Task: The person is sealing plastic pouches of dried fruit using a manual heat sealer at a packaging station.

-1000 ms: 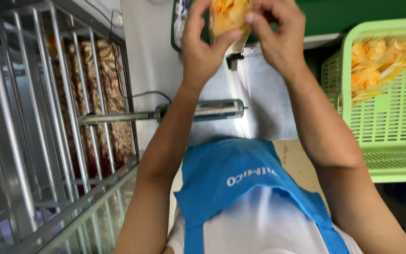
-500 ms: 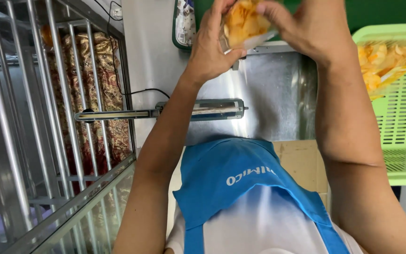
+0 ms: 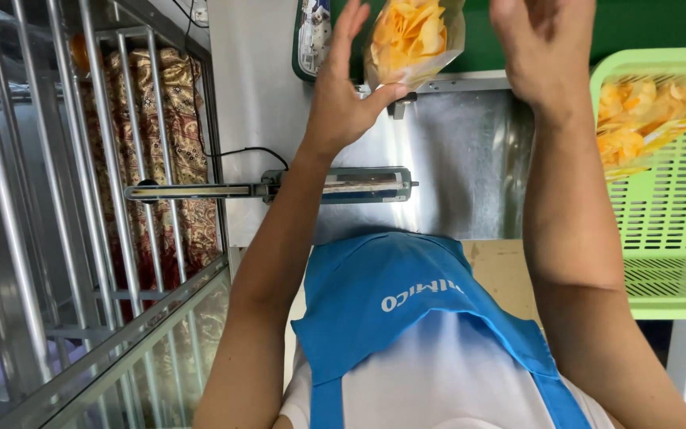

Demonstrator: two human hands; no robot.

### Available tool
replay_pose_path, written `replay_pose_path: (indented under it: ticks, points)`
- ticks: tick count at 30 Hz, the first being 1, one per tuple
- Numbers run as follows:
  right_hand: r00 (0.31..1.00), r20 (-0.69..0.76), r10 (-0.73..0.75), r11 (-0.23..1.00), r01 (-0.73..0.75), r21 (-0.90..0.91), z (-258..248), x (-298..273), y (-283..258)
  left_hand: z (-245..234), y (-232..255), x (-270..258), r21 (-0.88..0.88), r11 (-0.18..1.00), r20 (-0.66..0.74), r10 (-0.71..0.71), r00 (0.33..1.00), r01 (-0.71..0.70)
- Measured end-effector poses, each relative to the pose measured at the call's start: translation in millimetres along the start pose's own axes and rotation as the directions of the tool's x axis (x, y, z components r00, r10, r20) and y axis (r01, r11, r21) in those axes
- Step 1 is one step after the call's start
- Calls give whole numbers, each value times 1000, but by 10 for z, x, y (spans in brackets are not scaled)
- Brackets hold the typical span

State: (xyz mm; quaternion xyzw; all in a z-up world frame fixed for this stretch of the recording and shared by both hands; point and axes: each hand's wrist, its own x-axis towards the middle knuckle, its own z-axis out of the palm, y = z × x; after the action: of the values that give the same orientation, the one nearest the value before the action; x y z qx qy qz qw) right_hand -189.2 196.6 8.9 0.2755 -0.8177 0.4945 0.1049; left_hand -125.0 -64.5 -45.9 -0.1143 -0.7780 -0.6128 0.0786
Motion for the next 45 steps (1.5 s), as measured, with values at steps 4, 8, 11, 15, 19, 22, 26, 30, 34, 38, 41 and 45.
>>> replay_pose_path:
  ticks: [4, 8, 11, 15, 19, 22, 26, 30, 34, 38, 41, 45]
  points:
    - [967, 248, 65, 911, -159, 380, 381, -291, -7, 232, -301, -89, -290, 952, -79, -120, 990, 92]
    - [998, 2, 65, 935, -62, 349, 561, -305, -296, 242, -19, -41, -302, 953, -107, -74, 992, 38]
    - [996, -86, 14, 999, -11, 37, 558, -258, -309, 268, 20, -41, -393, 917, -153, 12, 988, -72]
    - [985, -169, -37, 997, 49, 64, 652, -253, -326, 386, 36, -42, -150, 988, -312, -13, 950, -36]
    - [981, -194, -18, 998, 31, 62, 688, -232, -341, 553, 96, 57, 57, 998, -511, 64, 858, -40]
    - [981, -181, -65, 998, 69, 14, 667, -174, -325, 639, 185, 124, 64, 998, -535, 52, 844, -20]
    - [972, -209, -106, 992, 117, 41, 574, -92, -462, 683, 208, 185, 41, 995, -567, 101, 818, -95]
    - [983, -172, -64, 997, 71, 37, 545, -112, -334, 626, 132, 133, -7, 999, -575, 26, 818, -37]
    - [988, -148, -47, 999, 46, -8, 510, -89, -251, 553, 198, 121, 92, 996, -573, 43, 818, 12]
    - [991, -110, -75, 997, 72, -33, 511, -68, -295, 545, 206, 120, 140, 990, -572, 72, 817, 10]
    - [998, -52, 30, 997, -27, 68, 496, -62, -278, 494, 237, 129, 210, 978, -558, 132, 820, -14]
    - [999, 27, -30, 994, 27, 106, 365, -42, -264, 300, 320, 187, 197, 970, -372, 209, 904, -143]
